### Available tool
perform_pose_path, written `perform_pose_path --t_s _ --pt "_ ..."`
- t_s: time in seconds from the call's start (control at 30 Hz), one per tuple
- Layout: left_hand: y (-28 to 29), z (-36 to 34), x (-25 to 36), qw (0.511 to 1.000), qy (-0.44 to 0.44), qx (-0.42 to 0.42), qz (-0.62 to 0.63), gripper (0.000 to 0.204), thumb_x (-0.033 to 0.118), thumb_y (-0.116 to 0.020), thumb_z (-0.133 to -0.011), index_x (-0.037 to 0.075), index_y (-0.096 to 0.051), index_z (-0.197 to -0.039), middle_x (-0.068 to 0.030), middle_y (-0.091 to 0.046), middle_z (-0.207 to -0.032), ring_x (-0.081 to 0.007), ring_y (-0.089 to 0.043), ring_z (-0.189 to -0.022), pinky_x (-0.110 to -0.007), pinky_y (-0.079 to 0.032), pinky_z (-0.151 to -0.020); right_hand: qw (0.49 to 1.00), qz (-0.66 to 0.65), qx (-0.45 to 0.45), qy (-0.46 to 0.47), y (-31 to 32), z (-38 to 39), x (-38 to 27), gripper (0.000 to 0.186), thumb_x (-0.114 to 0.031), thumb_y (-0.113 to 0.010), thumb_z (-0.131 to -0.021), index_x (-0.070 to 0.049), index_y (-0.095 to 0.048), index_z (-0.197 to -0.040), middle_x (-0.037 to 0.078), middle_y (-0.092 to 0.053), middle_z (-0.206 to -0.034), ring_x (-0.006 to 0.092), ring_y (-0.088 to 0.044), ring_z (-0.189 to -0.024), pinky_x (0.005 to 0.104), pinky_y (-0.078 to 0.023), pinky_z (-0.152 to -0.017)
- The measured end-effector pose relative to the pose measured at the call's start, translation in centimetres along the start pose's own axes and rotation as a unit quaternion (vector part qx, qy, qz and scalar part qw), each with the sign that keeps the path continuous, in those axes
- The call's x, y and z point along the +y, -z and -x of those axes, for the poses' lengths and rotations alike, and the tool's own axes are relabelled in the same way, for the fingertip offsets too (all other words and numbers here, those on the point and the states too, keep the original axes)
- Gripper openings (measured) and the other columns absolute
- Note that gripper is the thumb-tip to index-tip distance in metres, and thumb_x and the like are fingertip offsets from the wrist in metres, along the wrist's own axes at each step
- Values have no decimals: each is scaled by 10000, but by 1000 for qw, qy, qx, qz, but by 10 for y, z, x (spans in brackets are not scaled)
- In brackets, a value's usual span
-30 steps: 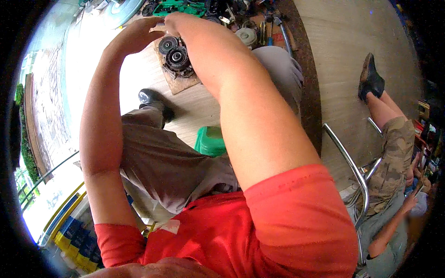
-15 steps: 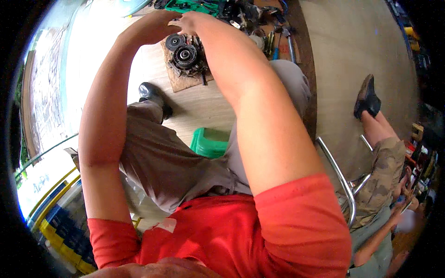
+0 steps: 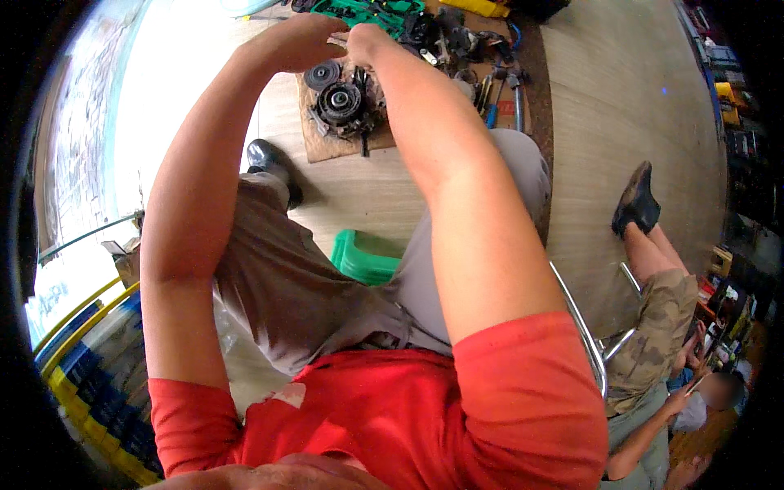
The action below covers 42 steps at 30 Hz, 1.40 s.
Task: The person uses a wrench and their hands to disassemble and inspect a mechanical component on a piece of cardboard on the floor.
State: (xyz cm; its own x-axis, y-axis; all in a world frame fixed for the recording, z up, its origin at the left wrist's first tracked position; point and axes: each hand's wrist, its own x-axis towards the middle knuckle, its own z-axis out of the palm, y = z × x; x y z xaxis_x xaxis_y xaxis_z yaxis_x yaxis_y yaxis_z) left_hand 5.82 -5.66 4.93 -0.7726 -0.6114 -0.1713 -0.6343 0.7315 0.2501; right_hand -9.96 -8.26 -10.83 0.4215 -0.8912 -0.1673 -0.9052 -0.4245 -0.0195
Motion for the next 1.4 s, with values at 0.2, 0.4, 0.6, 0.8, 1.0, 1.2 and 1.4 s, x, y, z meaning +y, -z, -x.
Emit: perform_pose_path --t_s 0.2,0.4,0.6,0.8,1.0,1.2,1.4 --pt "5 2 -6 999 -32 7 9 338 252 -632 -818 63 -609 -1097 -185 -641 -1001 -356 -608 -933 -439 -482 -791 992 -120 5 -28 18 10 -5 517 -117 -720 -612 -82 -622 -1119 155 -654 -761 285 -657 -668 384 -521 -563" --pt "2 -2 -5 999 -34 17 23 327 251 -622 -813 64 -625 -1082 -174 -648 -992 -342 -612 -936 -435 -480 -807 988 -145 59 -4 5 11 6 346 -190 -730 -691 57 -618 -906 215 -637 -856 354 -624 -814 428 -502 -708" --pt "-10 -8 -13 999 -45 12 8 357 232 -624 -822 63 -605 -1136 -180 -641 -1032 -342 -609 -963 -429 -480 -822 978 -156 22 -135 18 20 -12 273 -138 -673 -717 -66 -647 -980 189 -641 -915 338 -621 -898 431 -504 -769" --pt "-5 -11 -1 999 -32 -15 1 395 211 -643 -831 60 -572 -1189 -185 -630 -1065 -353 -609 -962 -431 -480 -826 974 -161 -10 -158 20 22 -10 317 -124 -449 -838 -60 -634 -1088 166 -598 -1165 340 -584 -1059 444 -483 -870" --pt "-1 -12 1 998 -38 -12 -43 352 241 -643 -798 39 -630 -1085 -178 -644 -1013 -338 -611 -959 -425 -491 -795 982 -178 -22 -61 13 18 -10 200 -152 -620 -783 -29 -612 -940 154 -636 -719 265 -631 -609 381 -490 -522" --pt "19 -13 15 987 34 -147 -54 306 269 -618 -819 74 -631 -1054 -163 -645 -1004 -317 -607 -912 -425 -469 -759 896 -404 -152 -101 42 37 -10 222 -109 -622 -803 0 -555 -984 86 -585 -620 155 -533 -491 320 -430 -431" --pt "-10 -27 -12 979 -55 -139 -138 278 313 -627 -801 55 -669 -896 -175 -657 -866 -337 -626 -790 -436 -481 -680 847 -486 -187 -112 49 40 -14 288 -57 -600 -812 27 -500 -1068 135 -612 -684 181 -581 -524 304 -478 -443"
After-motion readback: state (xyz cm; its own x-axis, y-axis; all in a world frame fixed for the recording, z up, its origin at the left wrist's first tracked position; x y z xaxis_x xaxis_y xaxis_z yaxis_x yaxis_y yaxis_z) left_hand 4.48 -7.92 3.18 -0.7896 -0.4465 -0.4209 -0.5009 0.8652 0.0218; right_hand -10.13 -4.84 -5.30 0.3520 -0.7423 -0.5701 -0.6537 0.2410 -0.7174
